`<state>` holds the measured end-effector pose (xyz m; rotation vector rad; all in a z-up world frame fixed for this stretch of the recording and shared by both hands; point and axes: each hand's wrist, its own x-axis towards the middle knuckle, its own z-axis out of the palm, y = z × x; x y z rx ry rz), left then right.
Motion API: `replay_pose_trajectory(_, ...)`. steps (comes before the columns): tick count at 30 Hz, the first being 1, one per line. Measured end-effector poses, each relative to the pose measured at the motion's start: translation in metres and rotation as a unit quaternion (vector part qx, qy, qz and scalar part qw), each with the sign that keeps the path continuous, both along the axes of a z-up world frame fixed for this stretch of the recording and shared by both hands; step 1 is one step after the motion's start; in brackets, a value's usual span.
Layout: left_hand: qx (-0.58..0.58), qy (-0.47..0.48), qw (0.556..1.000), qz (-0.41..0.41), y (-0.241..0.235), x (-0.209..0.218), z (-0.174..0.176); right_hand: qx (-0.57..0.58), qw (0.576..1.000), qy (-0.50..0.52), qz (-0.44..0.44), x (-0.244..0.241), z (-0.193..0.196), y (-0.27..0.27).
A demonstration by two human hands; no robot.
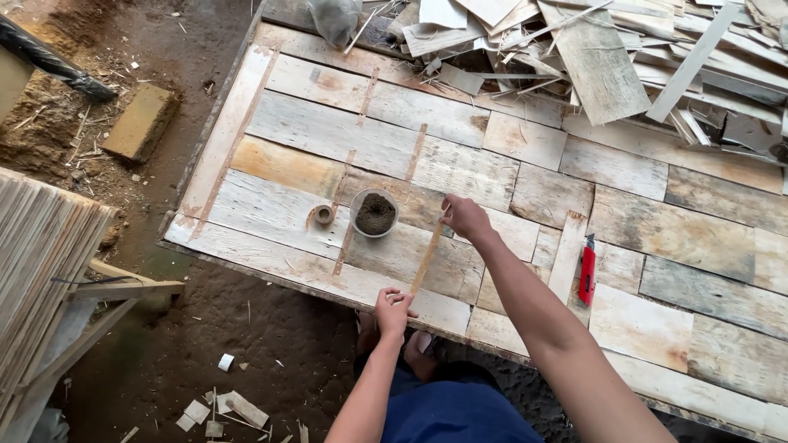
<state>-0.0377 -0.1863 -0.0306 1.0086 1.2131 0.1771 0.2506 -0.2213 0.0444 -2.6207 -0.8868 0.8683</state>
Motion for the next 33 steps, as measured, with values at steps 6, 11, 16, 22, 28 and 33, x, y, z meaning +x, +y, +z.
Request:
replay_pose_trajectory(6,0.012,0.025,1.0,0.005,-0.004,0.002,0.019,-0.011,1.0,-0.007,-0.01,0.001,-0.02,0.007)
replay_pose_trajectory(11,0.022,0.048,0.999,0.005,-0.005,0.004,0.003,-0.015,1.0,-0.006,-0.009,0.002,-0.032,0.013)
replay_pose_trajectory(16,0.029,0.076,0.997,-0.006,-0.002,0.005,-0.012,-0.022,1.0,-0.005,-0.008,0.002,-0.039,0.016)
replay_pose_trajectory(22,0.037,0.067,0.997,-0.012,-0.001,0.005,0.0,-0.009,1.0,0.008,-0.025,0.002,-0.047,0.014)
replay_pose_trajectory(28,0.039,0.066,0.997,-0.013,-0.001,0.006,0.001,-0.002,1.0,0.012,-0.029,0.004,-0.06,0.016)
replay_pose_trajectory(33,0.037,0.067,0.997,-0.022,0.001,0.006,-0.003,0.02,1.0,-0.001,-0.023,0.005,-0.068,0.015)
